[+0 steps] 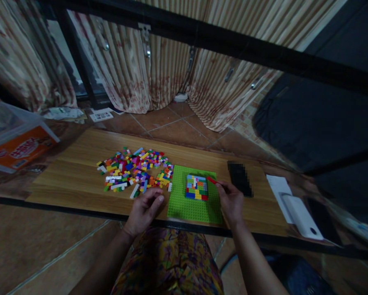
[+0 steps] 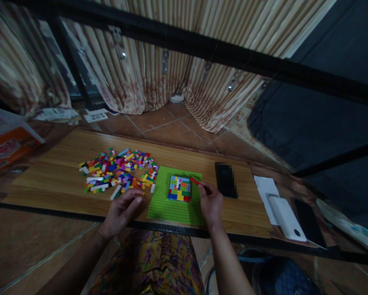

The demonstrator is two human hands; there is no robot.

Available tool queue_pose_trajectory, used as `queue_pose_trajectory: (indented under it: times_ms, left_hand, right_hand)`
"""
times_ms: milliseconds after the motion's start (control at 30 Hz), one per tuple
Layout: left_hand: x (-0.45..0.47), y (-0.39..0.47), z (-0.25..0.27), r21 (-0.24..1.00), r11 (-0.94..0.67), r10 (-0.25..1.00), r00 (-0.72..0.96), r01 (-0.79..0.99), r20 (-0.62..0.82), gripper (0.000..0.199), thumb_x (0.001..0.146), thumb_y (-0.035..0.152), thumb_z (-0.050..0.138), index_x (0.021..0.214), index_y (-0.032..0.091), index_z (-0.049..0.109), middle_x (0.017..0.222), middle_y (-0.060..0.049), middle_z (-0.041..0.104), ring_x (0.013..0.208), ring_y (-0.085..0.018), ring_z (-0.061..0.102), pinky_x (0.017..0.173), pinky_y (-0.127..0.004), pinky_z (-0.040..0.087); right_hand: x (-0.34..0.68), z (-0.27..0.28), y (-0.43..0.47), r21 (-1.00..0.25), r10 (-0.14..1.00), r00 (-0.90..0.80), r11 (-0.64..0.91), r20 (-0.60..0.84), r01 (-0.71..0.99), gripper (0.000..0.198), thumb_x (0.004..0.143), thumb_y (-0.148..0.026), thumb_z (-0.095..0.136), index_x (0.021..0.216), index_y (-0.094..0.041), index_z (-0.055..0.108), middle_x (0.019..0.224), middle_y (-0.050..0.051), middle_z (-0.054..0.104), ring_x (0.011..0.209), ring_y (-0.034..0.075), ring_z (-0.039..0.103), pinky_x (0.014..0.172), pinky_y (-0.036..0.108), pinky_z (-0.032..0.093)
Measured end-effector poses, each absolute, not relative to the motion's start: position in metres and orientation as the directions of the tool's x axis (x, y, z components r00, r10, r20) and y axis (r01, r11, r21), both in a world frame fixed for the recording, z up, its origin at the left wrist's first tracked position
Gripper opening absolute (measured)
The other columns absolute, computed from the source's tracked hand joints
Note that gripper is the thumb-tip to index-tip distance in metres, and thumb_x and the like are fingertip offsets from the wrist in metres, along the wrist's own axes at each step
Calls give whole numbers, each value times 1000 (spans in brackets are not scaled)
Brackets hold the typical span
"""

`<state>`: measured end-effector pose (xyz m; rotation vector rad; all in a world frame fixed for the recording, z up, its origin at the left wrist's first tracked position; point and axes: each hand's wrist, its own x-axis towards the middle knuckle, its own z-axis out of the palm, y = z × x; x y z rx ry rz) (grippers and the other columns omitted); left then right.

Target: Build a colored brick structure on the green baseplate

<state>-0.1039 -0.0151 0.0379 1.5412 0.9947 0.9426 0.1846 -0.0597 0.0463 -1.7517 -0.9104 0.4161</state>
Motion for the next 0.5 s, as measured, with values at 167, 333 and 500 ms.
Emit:
queue_pose_trajectory:
  times_ms: [167, 333, 500]
  left_hand:
    - [-104, -15, 37, 979, -153, 934, 344, 136, 99, 22, 88, 36, 57, 100, 19, 62, 90, -3, 64, 84, -16, 60, 75, -26, 48]
    - [-102, -16, 39, 982, -153, 933, 344, 114, 105, 21, 87, 35, 58, 102, 19, 61, 89, -2, 65, 82, -15, 61, 73, -26, 48]
    - [-102, -17, 37, 982, -158, 933, 343, 108, 112, 21, 87, 33, 59, 102, 20, 61, 88, -2, 65, 82, -16, 61, 74, -26, 48]
  right_hand:
    - [171, 46, -62, -865, 692, 698, -222, 186, 451, 33, 76, -45, 63, 84, -15, 72, 83, 10, 74, 77, 24, 68, 72, 35, 51]
    - [159, 42, -63, -844, 737, 643, -198, 207, 499, 35, 77, -44, 62, 94, -15, 72, 91, 12, 74, 81, 24, 68, 75, 37, 52]
    - [155, 41, -63, -829, 784, 589, -188, 197, 528, 32, 77, -41, 63, 97, -18, 72, 93, 10, 73, 82, 22, 67, 77, 37, 53]
